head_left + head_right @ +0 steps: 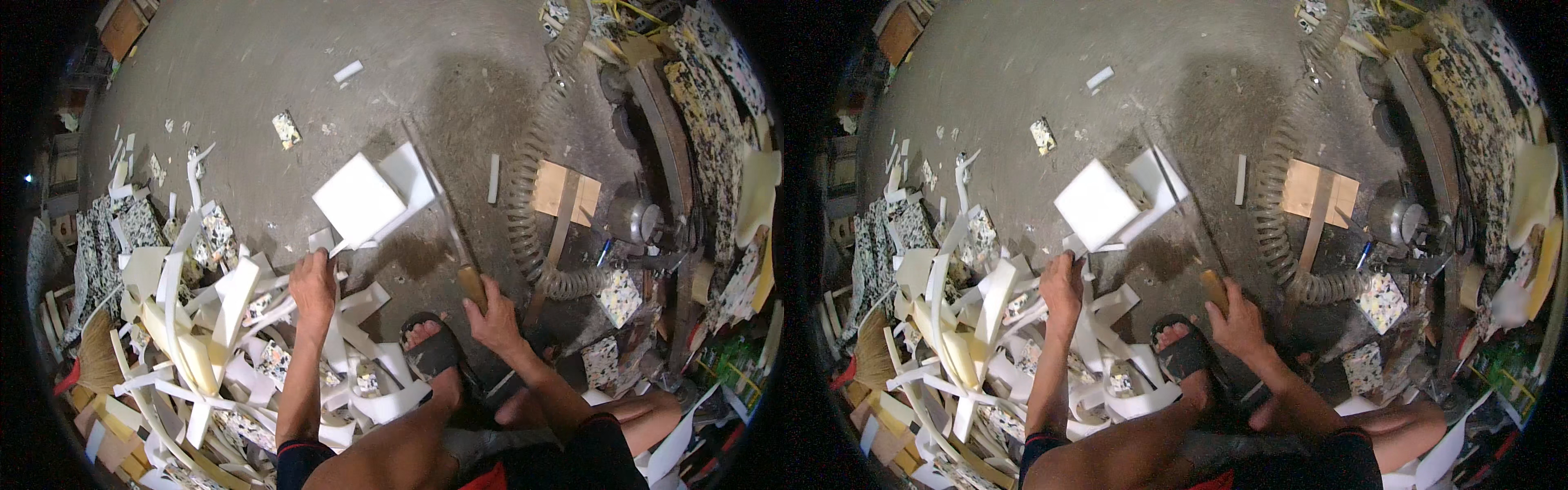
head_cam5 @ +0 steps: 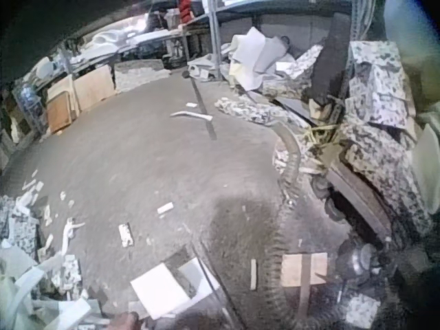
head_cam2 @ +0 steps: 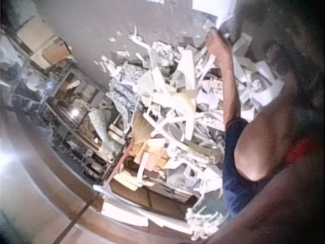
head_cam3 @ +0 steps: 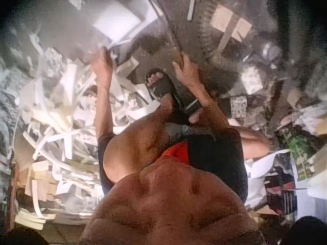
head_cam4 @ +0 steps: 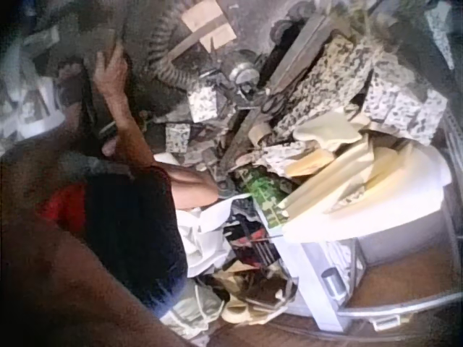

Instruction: The person sits on the floor and assembles small foam blocks by applying adhesive with a spray gun, then pressing white foam sheets onto the blocks. They handle multiple blocks and sheets, aligning and pressing them together to form a layered assembly.

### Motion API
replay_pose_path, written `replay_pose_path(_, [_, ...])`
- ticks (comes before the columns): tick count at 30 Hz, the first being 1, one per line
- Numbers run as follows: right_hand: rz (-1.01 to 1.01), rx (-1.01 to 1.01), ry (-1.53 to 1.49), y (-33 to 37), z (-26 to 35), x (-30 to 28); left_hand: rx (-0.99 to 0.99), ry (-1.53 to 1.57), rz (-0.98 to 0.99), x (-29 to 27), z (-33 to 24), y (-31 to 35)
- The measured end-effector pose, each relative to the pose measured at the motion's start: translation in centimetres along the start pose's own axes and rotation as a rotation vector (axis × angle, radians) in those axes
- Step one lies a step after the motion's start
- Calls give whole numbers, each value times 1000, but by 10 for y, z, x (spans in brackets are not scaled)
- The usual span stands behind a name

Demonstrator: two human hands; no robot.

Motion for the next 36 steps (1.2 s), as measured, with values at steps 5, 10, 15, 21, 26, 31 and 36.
replay_pose_path(5, [45, -35, -31, -13, 2, 17, -18, 27, 67, 8, 5, 7])
replay_pose_path(10, [39, -35, 80, -17, -7, 22, -48, 27, 113, 8, 4, 8])
replay_pose_path(15, [4, -87, 213, -18, -8, 22, -58, 75, 90, 8, 4, 7])
replay_pose_path(21, [76, -74, 274, -17, -13, 25, -85, 32, 141, 11, 6, 9])
replay_pose_path(26, [75, -91, 310, -24, -11, 21, -70, 49, 119, 10, 6, 7])
replay_pose_path(31, [88, -94, 313, -47, -6, 21, -73, 32, 144, 11, 5, 8])
replay_pose_path(36, [101, -56, 320, -42, -11, 21, -72, 39, 115, 9, 4, 6])
Point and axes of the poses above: each hand's wrist, its own y-axis away from the middle knuckle, its own x-axis out of the palm, z = x × y, the point moved 7 cm from there along -y, towards the middle knuckle
